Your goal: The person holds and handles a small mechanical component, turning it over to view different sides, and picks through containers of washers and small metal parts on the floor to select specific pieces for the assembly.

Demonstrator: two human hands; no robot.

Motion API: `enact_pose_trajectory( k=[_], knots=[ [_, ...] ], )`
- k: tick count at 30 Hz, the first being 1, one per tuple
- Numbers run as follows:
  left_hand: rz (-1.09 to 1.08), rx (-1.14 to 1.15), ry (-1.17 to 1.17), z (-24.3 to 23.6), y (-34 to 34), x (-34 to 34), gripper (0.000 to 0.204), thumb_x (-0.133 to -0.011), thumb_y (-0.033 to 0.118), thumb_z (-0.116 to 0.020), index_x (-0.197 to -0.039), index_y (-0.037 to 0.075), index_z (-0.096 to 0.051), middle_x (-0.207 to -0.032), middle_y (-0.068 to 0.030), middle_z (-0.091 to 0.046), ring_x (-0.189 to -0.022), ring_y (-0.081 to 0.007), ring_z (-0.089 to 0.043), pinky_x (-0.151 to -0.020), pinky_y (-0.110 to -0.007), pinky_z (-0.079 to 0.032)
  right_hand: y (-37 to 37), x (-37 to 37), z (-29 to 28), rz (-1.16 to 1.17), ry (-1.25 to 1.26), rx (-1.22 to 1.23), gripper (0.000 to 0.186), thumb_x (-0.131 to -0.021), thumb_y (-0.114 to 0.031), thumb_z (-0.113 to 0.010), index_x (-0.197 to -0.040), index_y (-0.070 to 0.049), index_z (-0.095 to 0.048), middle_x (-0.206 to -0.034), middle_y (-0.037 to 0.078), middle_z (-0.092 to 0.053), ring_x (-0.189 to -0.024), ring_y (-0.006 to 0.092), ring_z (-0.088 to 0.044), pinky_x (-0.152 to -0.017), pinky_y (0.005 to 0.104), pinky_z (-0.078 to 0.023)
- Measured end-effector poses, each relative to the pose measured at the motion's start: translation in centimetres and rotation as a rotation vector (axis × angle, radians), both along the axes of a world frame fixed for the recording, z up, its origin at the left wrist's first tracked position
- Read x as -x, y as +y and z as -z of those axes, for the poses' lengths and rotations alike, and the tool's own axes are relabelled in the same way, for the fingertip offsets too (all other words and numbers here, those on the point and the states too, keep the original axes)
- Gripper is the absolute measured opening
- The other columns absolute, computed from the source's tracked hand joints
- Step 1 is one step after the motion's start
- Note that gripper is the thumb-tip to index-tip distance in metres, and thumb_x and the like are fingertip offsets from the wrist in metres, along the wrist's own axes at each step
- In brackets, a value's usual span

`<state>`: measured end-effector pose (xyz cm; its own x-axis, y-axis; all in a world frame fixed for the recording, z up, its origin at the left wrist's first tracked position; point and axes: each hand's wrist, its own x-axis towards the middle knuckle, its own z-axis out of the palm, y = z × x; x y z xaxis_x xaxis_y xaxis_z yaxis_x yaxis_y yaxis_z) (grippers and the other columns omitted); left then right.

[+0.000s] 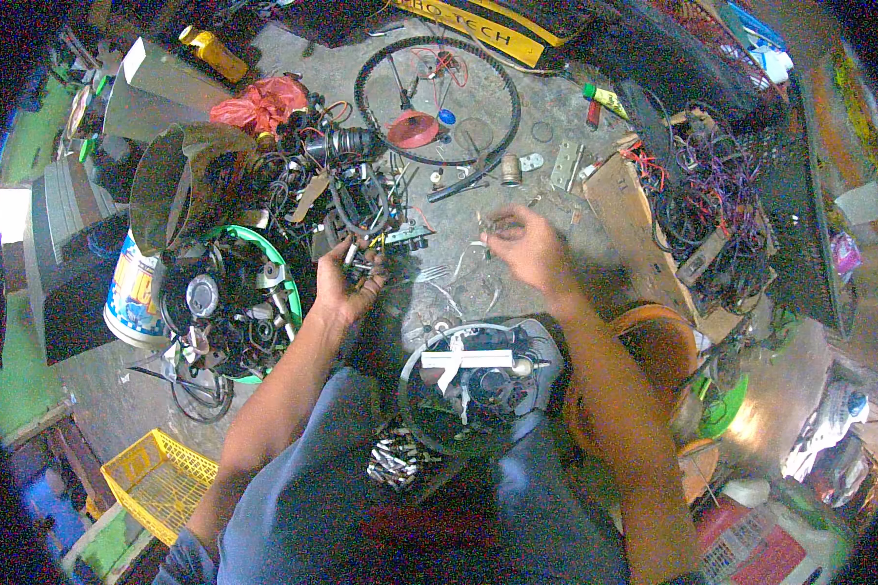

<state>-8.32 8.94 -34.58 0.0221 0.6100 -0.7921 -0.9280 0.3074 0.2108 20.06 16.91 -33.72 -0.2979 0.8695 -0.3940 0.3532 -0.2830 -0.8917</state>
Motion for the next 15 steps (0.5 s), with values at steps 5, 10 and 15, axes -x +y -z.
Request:
enact_pose_trajectory(
  k=[5, 10, 15],
  knots=[
    [0.019, -0.065, -0.045, 0.5, 0.2, -0.1, 0.030, -0.100, 0.029, -0.049, -0.091, 0.003, -0.060, -0.076, -0.0105, -0.061, -0.075, -0.0269, -0.061, -0.062, -0.033, -0.050, 2.5, 1.0, -8.5, 0.132, 0.208, -0.166, 0.032, -0.086, -0.004, -0.072, -0.114, 0.003, -0.059, -0.101, 0.011, -0.069, -0.086, 0.0169, -0.068, -0.074, 0.0287, -0.056],
    [0.003, -0.041, -0.067, -1.4, 0.6, -1.0, 0.023, -0.099, 0.022, -0.051, -0.092, 0.001, -0.059, -0.084, -0.0131, -0.061, -0.082, -0.0285, -0.061, -0.070, -0.037, -0.055, 2.7, 1.9, -17.7, 0.213, 0.369, -0.419, 0.030, -0.086, -0.001, -0.071, -0.114, 0.004, -0.060, -0.106, 0.010, -0.067, -0.095, 0.0156, -0.066, -0.082, 0.0279, -0.054],
    [0.000, -0.053, -0.112, -2.8, 1.0, -1.9, 0.026, -0.099, 0.025, -0.052, -0.096, 0.000, -0.061, -0.087, -0.0139, -0.062, -0.089, -0.0312, -0.062, -0.079, -0.040, -0.056, 2.4, 1.7, -24.0, 0.323, 0.305, -0.651, 0.033, -0.085, -0.009, -0.073, -0.114, 0.002, -0.063, -0.098, 0.010, -0.069, -0.089, 0.0125, -0.064, -0.080, 0.0239, -0.050]
  ],
)
